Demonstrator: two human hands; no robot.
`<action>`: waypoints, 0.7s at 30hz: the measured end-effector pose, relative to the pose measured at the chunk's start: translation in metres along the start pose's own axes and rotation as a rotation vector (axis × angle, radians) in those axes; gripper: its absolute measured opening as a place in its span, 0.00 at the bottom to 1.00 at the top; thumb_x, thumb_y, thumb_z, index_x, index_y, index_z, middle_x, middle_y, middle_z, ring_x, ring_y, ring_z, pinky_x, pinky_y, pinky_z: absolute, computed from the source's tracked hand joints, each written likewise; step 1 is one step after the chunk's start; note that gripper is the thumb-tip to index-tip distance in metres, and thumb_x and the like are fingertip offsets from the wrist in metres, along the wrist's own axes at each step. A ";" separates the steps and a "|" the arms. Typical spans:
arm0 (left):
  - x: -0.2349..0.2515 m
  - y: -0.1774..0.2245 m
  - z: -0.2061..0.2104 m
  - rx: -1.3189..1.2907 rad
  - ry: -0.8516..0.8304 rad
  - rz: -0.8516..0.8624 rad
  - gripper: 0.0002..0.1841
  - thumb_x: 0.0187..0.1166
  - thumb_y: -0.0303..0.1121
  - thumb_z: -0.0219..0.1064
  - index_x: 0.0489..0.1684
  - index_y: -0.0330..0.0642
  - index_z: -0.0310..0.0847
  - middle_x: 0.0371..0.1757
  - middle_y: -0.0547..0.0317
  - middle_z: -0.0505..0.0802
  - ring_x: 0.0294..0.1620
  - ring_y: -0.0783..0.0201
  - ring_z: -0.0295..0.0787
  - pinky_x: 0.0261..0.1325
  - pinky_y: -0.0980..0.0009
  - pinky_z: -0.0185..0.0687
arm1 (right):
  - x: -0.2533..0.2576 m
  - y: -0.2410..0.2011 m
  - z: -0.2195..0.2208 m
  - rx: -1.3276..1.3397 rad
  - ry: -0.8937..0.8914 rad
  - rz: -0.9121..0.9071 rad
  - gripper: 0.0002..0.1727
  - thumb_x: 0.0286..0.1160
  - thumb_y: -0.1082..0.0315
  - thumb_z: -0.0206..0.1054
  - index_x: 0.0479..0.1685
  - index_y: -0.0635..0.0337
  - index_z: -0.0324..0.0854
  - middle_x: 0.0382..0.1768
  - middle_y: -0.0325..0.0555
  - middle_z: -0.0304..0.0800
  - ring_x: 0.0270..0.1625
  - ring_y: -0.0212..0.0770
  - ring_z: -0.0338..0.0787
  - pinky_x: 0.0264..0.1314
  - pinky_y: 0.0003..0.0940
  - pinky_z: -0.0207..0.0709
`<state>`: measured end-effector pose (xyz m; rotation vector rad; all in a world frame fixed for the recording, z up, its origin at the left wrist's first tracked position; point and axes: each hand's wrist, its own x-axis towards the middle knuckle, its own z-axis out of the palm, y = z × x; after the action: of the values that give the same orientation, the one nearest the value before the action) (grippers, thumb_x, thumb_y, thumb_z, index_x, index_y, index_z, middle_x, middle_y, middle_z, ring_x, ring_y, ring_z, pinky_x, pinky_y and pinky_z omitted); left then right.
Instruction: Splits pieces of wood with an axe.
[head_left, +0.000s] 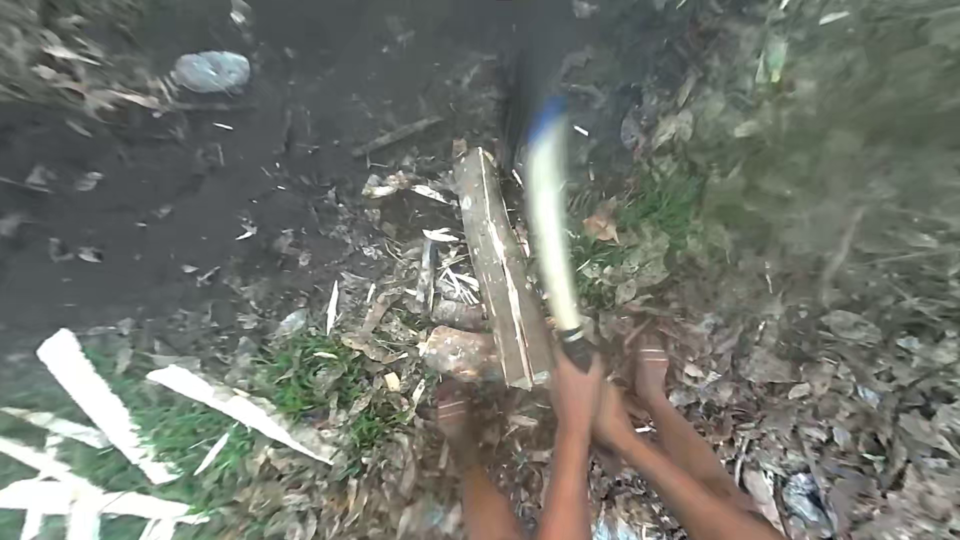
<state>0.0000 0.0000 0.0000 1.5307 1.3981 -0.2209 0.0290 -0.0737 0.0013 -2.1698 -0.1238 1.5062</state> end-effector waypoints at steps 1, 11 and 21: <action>0.004 -0.045 0.017 -0.108 -0.116 -0.234 0.32 0.80 0.48 0.71 0.76 0.35 0.73 0.54 0.40 0.92 0.55 0.46 0.91 0.62 0.43 0.84 | 0.001 0.012 0.010 -0.164 -0.108 0.146 0.21 0.76 0.55 0.70 0.56 0.65 0.85 0.48 0.58 0.93 0.54 0.53 0.93 0.63 0.56 0.83; 0.012 -0.083 0.015 -0.280 -0.393 -0.330 0.34 0.82 0.48 0.69 0.81 0.35 0.67 0.63 0.37 0.89 0.64 0.48 0.89 0.71 0.47 0.81 | 0.019 0.044 0.014 -0.170 -0.156 0.286 0.14 0.68 0.63 0.74 0.44 0.66 0.85 0.36 0.56 0.90 0.38 0.53 0.91 0.48 0.57 0.84; 0.000 -0.034 0.011 -0.597 -0.179 -0.319 0.21 0.71 0.32 0.75 0.58 0.31 0.77 0.34 0.48 0.90 0.29 0.59 0.89 0.38 0.60 0.89 | -0.033 0.016 -0.002 -0.095 -0.078 0.195 0.17 0.60 0.61 0.76 0.44 0.62 0.85 0.30 0.49 0.89 0.33 0.47 0.91 0.43 0.53 0.85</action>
<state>-0.0228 -0.0144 -0.0237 0.7806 1.3958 -0.1139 0.0152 -0.0996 0.0227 -2.2521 -0.0094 1.7261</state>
